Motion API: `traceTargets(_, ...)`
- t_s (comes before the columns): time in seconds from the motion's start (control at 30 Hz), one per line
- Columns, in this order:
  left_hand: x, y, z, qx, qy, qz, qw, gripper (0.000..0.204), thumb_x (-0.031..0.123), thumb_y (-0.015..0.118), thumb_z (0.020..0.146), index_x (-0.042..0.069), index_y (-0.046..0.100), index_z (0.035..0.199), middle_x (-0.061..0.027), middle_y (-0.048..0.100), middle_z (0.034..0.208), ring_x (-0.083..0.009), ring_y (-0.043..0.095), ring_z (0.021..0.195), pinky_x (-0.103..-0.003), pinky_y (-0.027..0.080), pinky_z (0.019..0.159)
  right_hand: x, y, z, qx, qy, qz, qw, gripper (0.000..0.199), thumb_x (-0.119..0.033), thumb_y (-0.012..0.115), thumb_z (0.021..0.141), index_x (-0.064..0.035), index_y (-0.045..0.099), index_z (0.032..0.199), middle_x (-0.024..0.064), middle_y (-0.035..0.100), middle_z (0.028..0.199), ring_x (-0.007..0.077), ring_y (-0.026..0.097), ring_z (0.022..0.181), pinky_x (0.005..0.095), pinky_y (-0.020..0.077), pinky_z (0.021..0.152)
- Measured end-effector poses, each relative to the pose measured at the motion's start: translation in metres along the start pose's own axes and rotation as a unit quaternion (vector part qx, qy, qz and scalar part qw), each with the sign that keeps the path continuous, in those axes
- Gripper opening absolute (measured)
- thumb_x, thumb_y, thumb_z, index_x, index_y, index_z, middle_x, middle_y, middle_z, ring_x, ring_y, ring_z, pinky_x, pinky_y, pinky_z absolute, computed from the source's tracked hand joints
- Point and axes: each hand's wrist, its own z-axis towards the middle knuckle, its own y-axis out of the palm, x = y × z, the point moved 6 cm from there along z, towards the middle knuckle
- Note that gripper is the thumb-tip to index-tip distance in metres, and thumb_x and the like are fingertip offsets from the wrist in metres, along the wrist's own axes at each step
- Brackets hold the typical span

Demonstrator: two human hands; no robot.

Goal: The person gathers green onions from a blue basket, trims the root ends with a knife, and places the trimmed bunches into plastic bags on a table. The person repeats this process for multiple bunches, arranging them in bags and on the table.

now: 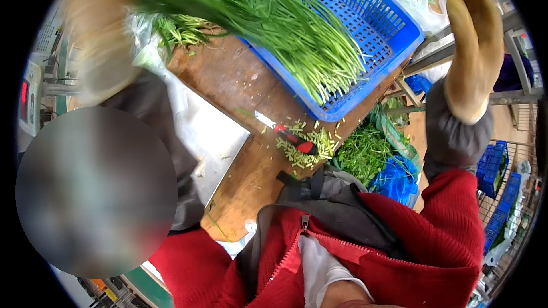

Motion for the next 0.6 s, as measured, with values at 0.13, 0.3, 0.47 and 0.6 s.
traceTargets(0.13, -0.007, -0.134, -0.07, -0.097, -0.192, 0.036, 0.976, 0.019, 0.009, 0.059, 0.08, 0.005, 0.06, 0.099, -0.0056, 0.062, 0.076, -0.0162, 0.059, 0.064, -0.029, 0.049, 0.058, 0.019, 0.103, -0.107, -0.286, 0.14, 0.276, 0.907, 0.021, -0.003, 0.057, 0.085, -0.0002, 0.06, 0.106, 0.0111, 0.062, 0.1, 0.0153, 0.061, 0.086, 0.0281, 0.0489, 0.076)
traceTargets(0.3, 0.042, -0.23, -0.163, -0.208, -0.459, -0.006, 0.864, 0.023, 0.01, 0.063, 0.078, 0.005, 0.06, 0.1, -0.0048, 0.062, 0.083, -0.0155, 0.059, 0.07, -0.029, 0.048, 0.065, 0.099, 0.249, -0.242, -0.323, 0.149, 0.005, 0.935, 0.038, -0.018, 0.063, 0.081, 0.0002, 0.054, 0.113, 0.0208, 0.056, 0.109, 0.0346, 0.056, 0.101, 0.0382, 0.0458, 0.085)
traceTargets(0.47, 0.117, -0.081, -0.268, -0.437, -0.595, -0.225, 0.635, 0.027, 0.01, 0.068, 0.077, 0.004, 0.06, 0.102, -0.004, 0.063, 0.09, -0.0147, 0.058, 0.075, -0.028, 0.048, 0.071, 0.133, 0.309, -0.263, -0.434, 0.166, -0.195, 0.864, 0.034, -0.026, 0.068, 0.072, -0.0019, 0.057, 0.093, 0.0189, 0.06, 0.096, 0.035, 0.059, 0.09, 0.0422, 0.0478, 0.078)
traceTargets(0.6, 0.173, 0.055, -0.38, -0.397, -0.587, -0.178, 0.683, 0.03, 0.032, 0.059, 0.084, 0.005, 0.057, 0.097, -0.0235, 0.062, 0.087, -0.0408, 0.06, 0.082, -0.045, 0.048, 0.07, 0.104, 0.267, -0.246, -0.319, 0.219, -0.087, 0.918, 0.034, -0.023, 0.057, 0.078, -0.0009, 0.054, 0.105, 0.0204, 0.06, 0.091, 0.0353, 0.06, 0.084, 0.0433, 0.0476, 0.074)
